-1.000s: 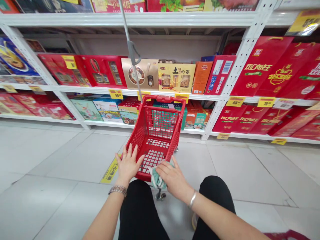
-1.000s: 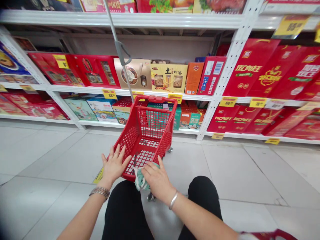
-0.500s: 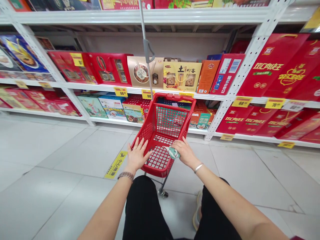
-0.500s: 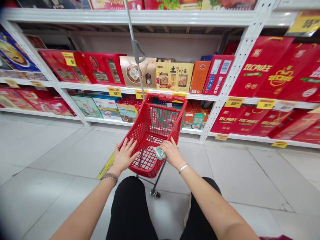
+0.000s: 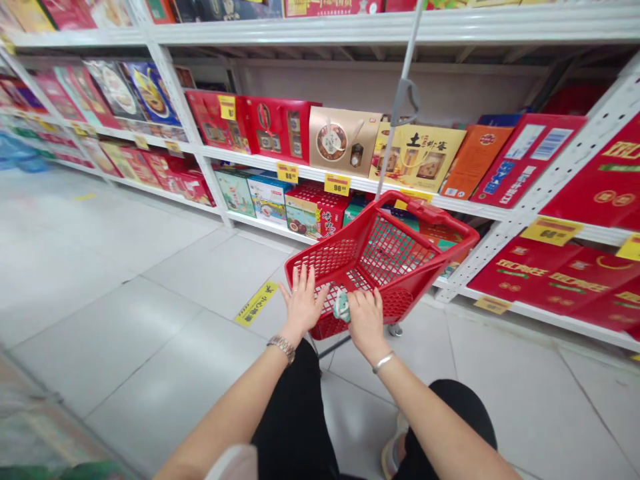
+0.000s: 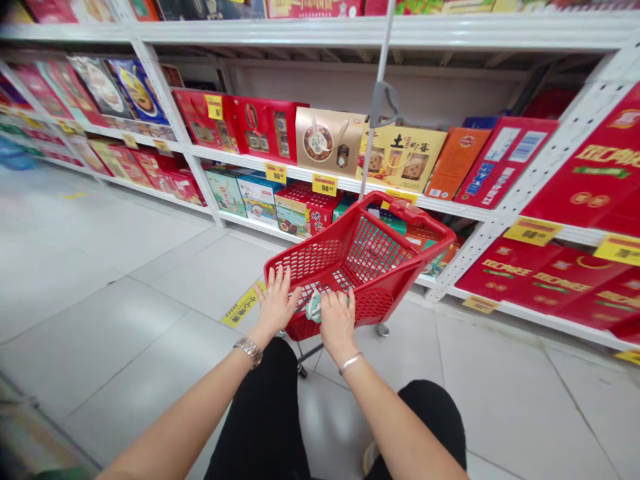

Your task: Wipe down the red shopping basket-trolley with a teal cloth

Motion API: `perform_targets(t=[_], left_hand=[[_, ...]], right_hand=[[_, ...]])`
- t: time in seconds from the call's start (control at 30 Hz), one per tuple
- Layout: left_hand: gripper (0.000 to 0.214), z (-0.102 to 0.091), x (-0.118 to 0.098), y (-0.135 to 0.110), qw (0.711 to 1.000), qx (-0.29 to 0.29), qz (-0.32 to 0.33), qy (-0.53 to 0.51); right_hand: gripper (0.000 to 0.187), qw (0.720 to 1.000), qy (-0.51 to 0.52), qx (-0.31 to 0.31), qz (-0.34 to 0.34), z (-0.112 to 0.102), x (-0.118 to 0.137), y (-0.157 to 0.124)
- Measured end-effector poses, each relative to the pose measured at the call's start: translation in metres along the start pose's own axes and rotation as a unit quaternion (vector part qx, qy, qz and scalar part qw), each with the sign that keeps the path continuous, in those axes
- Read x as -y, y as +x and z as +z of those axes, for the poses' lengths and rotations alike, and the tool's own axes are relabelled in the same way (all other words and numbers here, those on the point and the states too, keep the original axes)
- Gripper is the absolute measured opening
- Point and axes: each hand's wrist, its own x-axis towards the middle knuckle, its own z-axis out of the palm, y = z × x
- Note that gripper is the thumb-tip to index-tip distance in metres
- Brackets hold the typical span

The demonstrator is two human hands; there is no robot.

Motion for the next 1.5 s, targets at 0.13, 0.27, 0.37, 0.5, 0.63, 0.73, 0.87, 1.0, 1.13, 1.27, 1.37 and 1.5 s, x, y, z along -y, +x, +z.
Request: perform_targets(t=[0.13,0.27,0.37,0.5,0.63,0.73,0.87,1.0,1.13,1.27,1.37,1.5], left_hand=[[0.062,0.0,0.005,-0.011,0.999,0.046,-0.009,0.005],[0.062,-0.005,0.028,0.001,0.997,0.082,0.011,0.002],[0.061,-0.006,0.045,0.011,0.994,0.096,0.041,0.012],[0.06,-0.005,0.059,0.019,0.991,0.109,0.073,0.014],[0.06,-0.005,0.068,0.024,0.989,0.119,0.089,-0.002],[0.059,-0.003,0.071,0.026,0.989,0.118,0.093,-0.006],[0.057,0.003,0.067,0.026,0.99,0.101,0.096,0.001],[0.057,0.002,0.057,0.021,0.991,0.094,0.093,-0.007],[0.058,-0.004,0.049,0.017,0.991,0.104,0.086,-0.024],[0.058,-0.008,0.049,0.014,0.991,0.112,0.066,-0.031],[0.059,-0.01,0.053,0.015,0.991,0.111,0.064,-0.031],[0.06,-0.007,0.066,0.019,0.993,0.095,0.072,-0.025]], right_hand=[[0.046,0.998,-0.004,-0.002,-0.059,0.006,0.015,-0.005],[0.053,0.992,0.004,0.008,-0.127,0.0,0.019,-0.009],[0.054,0.992,-0.011,0.01,-0.122,-0.01,0.011,-0.013],[0.059,0.995,-0.045,-0.004,-0.084,-0.029,-0.017,-0.026],[0.068,0.993,-0.101,-0.035,-0.05,-0.059,-0.058,-0.05],[0.07,0.986,-0.152,-0.063,-0.025,-0.087,-0.089,-0.071],[0.071,0.978,-0.187,-0.09,0.032,-0.117,-0.111,-0.086],[0.068,0.984,-0.131,-0.111,0.046,-0.114,-0.083,-0.068],[0.064,0.997,-0.026,-0.067,-0.035,-0.077,-0.007,-0.029],[0.051,0.994,0.012,0.035,-0.102,-0.031,0.059,-0.002],[0.045,0.991,0.003,0.062,-0.115,-0.013,0.071,0.001],[0.045,0.994,-0.039,0.044,-0.094,-0.022,0.032,-0.014]])
